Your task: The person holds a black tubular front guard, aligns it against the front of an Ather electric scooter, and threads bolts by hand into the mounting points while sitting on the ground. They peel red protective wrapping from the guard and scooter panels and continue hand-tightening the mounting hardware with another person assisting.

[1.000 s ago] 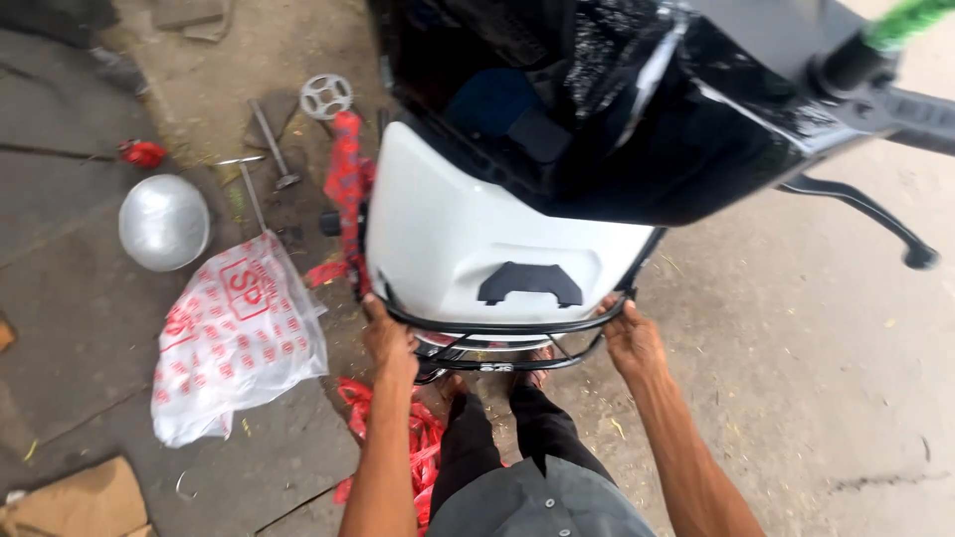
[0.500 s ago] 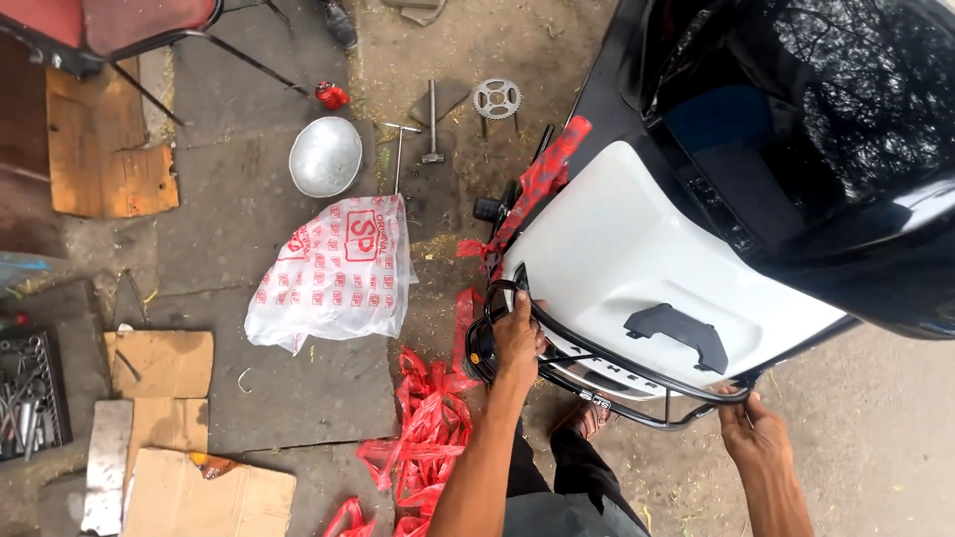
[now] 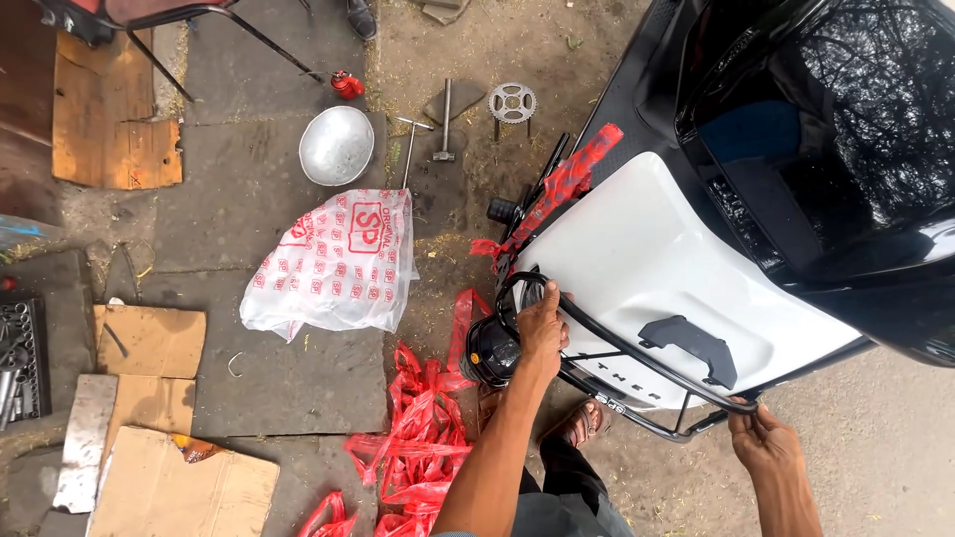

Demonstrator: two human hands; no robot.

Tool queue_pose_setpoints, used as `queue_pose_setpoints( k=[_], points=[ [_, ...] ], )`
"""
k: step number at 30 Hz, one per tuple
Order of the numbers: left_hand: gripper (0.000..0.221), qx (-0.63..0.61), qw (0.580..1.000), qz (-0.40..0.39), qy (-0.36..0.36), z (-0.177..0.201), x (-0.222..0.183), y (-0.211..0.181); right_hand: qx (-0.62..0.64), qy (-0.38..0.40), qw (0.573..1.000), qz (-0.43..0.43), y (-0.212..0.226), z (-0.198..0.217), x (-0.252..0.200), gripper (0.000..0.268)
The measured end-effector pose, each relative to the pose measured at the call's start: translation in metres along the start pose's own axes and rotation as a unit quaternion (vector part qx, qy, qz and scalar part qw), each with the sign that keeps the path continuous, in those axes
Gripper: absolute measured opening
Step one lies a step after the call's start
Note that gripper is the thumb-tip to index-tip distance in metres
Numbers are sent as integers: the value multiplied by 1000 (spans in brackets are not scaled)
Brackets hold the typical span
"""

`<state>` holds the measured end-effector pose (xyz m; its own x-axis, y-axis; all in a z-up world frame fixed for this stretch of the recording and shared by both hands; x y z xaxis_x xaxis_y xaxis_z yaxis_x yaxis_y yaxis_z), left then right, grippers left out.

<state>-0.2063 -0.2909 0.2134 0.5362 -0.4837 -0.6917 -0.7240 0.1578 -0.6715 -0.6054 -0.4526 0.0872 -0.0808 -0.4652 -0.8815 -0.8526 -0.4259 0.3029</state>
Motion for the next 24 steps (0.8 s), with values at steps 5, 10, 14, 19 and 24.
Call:
queue_pose_setpoints(
  k=[5,10,14,19,24],
  points=[
    [62,122,992,-41,-2,11,13,-2,-20,-19,1000,0,-9,-2,-15,28],
    [71,209,972,-109,14,17,19,-3,-5,-41,999,-18,-16,-4,-30,29],
    [69,203,976,-82,21,16,21,-7,-5,-27,1000,-7,-13,-3,-21,27],
    [57,207,975,-79,28,13,21,-14,-8,23,1000,-8,-5,4,-1,23],
    [58,208,976,-59,25,16,26,-11,3,44,999,-9,-2,29,39,23]
  ],
)
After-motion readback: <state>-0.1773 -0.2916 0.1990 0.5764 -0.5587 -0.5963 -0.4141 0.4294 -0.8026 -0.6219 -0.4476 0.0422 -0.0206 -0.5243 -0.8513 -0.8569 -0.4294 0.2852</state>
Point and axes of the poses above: each hand's wrist, its own x-axis towards the middle knuckle, its own z-axis out of the back of the hand, y = z × x, the point moved 2 cm from there along x, towards the middle knuckle, and after that the axes turned 13 degrees about x, right-handed, at the moved point
